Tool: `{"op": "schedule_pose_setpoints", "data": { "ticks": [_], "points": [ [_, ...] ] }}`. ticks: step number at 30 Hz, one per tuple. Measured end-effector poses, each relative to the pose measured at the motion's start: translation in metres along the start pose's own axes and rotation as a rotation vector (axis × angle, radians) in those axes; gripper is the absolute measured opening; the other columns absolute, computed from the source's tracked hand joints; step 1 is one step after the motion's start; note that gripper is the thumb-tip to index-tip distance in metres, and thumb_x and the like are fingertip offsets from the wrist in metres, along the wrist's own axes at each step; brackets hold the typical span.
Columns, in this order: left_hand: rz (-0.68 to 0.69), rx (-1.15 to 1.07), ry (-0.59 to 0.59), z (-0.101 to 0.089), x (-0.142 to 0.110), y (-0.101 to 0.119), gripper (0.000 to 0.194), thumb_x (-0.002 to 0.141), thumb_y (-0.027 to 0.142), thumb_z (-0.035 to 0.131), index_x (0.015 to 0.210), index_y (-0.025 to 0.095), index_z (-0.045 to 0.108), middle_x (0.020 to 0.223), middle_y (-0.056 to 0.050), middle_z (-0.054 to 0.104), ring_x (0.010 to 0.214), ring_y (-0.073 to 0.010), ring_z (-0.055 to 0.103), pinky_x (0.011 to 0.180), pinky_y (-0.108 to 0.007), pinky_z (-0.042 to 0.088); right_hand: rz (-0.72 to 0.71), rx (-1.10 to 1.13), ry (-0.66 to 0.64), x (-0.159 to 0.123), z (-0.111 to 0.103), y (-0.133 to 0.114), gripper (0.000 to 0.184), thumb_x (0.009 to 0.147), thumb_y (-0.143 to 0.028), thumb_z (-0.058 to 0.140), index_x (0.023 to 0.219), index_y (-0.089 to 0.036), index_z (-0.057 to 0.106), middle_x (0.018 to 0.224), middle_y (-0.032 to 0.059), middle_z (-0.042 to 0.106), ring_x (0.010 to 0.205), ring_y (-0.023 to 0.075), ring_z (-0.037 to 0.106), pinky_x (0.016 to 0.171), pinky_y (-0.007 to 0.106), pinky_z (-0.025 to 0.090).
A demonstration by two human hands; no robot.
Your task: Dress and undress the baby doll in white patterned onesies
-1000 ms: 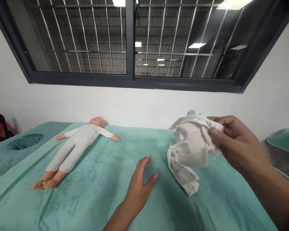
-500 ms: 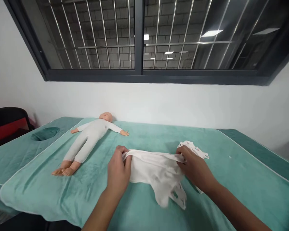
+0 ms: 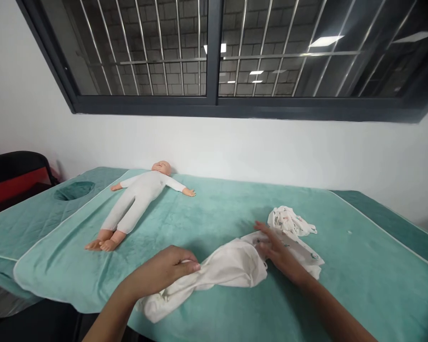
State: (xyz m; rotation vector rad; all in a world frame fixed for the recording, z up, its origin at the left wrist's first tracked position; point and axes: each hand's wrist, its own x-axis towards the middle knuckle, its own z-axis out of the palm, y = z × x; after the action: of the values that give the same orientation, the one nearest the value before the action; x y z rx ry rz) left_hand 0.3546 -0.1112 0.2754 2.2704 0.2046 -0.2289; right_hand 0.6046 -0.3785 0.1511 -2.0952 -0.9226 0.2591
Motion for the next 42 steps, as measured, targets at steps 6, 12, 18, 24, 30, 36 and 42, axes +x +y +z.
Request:
{"op": "schedule_pose_setpoints", "data": {
  "ticks": [6,12,18,24,30,36,42],
  "points": [
    [0.021,0.027,0.289,-0.003,0.003,-0.003,0.03,0.093,0.04,0.043,0.094,0.023,0.068,0.094,0.001,0.071,0.089,-0.0191,0.063,0.079,-0.029,0.045,0.309,-0.702,0.235,0.016,-0.056,0.031,0.044,0.086,-0.04,0.054,0.126,-0.021,0.059,0.15,0.0117,0.043,0.143,0.0368,0.028,0.113,0.069,0.013],
    [0.236,0.009,0.441,0.004,0.029,0.021,0.029,0.098,0.04,0.04,0.095,0.024,0.064,0.098,0.003,0.069,0.091,-0.0148,0.062,0.082,-0.026,0.045,-0.042,-0.096,-0.087,0.012,-0.035,-0.086,0.056,0.09,-0.051,0.054,0.141,-0.03,0.045,0.149,0.004,0.044,0.135,0.0232,0.045,0.106,0.038,0.043],
    [0.378,0.564,0.547,-0.014,0.018,0.047,0.026,0.097,0.025,0.04,0.105,0.028,0.065,0.082,0.002,0.063,0.073,-0.0141,0.058,0.061,-0.026,0.037,-0.274,-0.091,-0.087,0.027,-0.017,-0.16,0.017,0.088,-0.031,0.055,0.099,-0.026,0.067,0.1,-0.0009,0.071,0.092,0.019,0.063,0.082,0.032,0.047],
    [0.097,0.658,0.897,-0.043,-0.009,0.038,0.027,0.083,0.017,0.047,0.098,0.028,0.066,0.09,0.001,0.066,0.077,-0.0185,0.059,0.057,-0.027,0.034,-0.155,-0.199,0.165,0.023,-0.058,-0.153,0.019,0.084,-0.022,0.049,0.095,-0.025,0.064,0.092,-0.0015,0.069,0.081,0.017,0.061,0.067,0.027,0.043],
    [-0.161,0.236,0.921,-0.051,-0.016,0.026,0.018,0.079,0.033,0.052,0.09,0.026,0.065,0.077,0.003,0.068,0.072,-0.0191,0.061,0.062,-0.026,0.041,-0.058,-0.158,0.315,-0.005,-0.079,-0.135,0.022,0.083,-0.037,0.053,0.095,-0.025,0.067,0.098,0.0028,0.071,0.083,0.0213,0.063,0.067,0.029,0.047],
    [-0.394,0.424,0.651,-0.061,0.031,0.006,0.033,0.085,0.048,0.046,0.097,0.025,0.065,0.088,-0.006,0.071,0.081,-0.0276,0.064,0.062,-0.031,0.04,0.057,-0.303,0.158,0.027,-0.069,-0.113,0.023,0.086,-0.041,0.053,0.1,-0.029,0.068,0.101,0.001,0.072,0.088,0.0229,0.065,0.072,0.03,0.047],
    [-0.379,0.59,0.611,-0.066,0.128,-0.044,0.037,0.092,0.044,0.04,0.106,0.018,0.062,0.101,-0.013,0.069,0.092,-0.029,0.063,0.072,-0.036,0.045,0.195,-0.62,0.139,0.094,-0.025,-0.083,0.029,0.092,-0.031,0.043,0.112,-0.024,0.063,0.11,0.0079,0.068,0.092,0.0271,0.064,0.075,0.037,0.047]
  ]
}}
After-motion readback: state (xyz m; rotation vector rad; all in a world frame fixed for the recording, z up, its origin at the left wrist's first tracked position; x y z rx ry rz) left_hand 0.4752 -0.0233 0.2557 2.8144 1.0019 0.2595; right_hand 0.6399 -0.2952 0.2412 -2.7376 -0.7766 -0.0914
